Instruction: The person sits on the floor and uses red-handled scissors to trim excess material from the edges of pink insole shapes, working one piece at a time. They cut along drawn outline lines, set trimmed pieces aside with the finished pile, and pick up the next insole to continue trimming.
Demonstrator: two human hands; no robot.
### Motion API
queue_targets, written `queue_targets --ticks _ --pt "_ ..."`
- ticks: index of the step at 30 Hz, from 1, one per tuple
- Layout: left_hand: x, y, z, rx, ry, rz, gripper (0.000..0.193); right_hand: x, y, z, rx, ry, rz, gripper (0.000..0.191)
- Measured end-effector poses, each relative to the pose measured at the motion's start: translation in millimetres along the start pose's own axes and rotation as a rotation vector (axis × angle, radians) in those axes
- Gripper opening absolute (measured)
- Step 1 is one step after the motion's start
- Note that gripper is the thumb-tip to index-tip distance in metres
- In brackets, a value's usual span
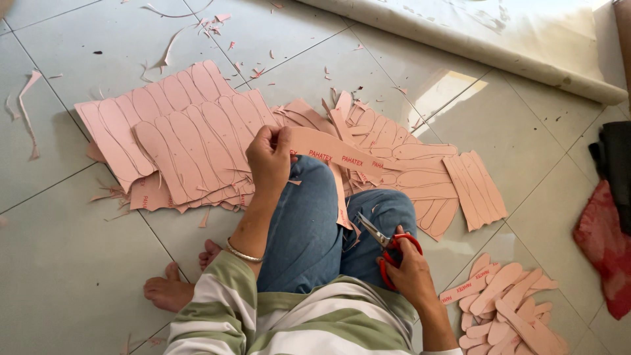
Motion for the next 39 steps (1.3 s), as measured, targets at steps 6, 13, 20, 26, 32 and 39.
queue_targets --ticks 6,13,20,26,32,39 --pt "2 -32 -3 -0.390 -0.078 -0.321 0.018 1 7 3 -0.061 0.006 -0.026 0.044" --pt "-14 -10 -1 -0.370 -0.099 0.045 0.008 2 17 7 -0.101 0.004 0.000 0.047" --pt "-69 51 -12 0.293 0.056 1.104 0.016 4 27 10 -0.157 -0.015 0.057 0.047" --pt "-81 59 -7 0.384 0.039 1.252 0.017 4 29 11 -0.142 0.005 0.007 0.045" --pt "-79 58 5 0.280 -0.046 1.062 0.022 3 36 12 -0.200 -0.011 0.082 0.052" --pt "-42 48 7 -0.639 -0.513 0.280 0.025 13 48 -10 0.948 0.102 0.035 0.034"
Point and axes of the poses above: each hand's wrist, its own x-axis towards the middle knuckle, its own z-axis out of the palm, y = z × x, the point moved 5 cm from there along x, towards the middle knuckle, and after that the axes turned 6 degrees about -z, right-handed, at the moved point
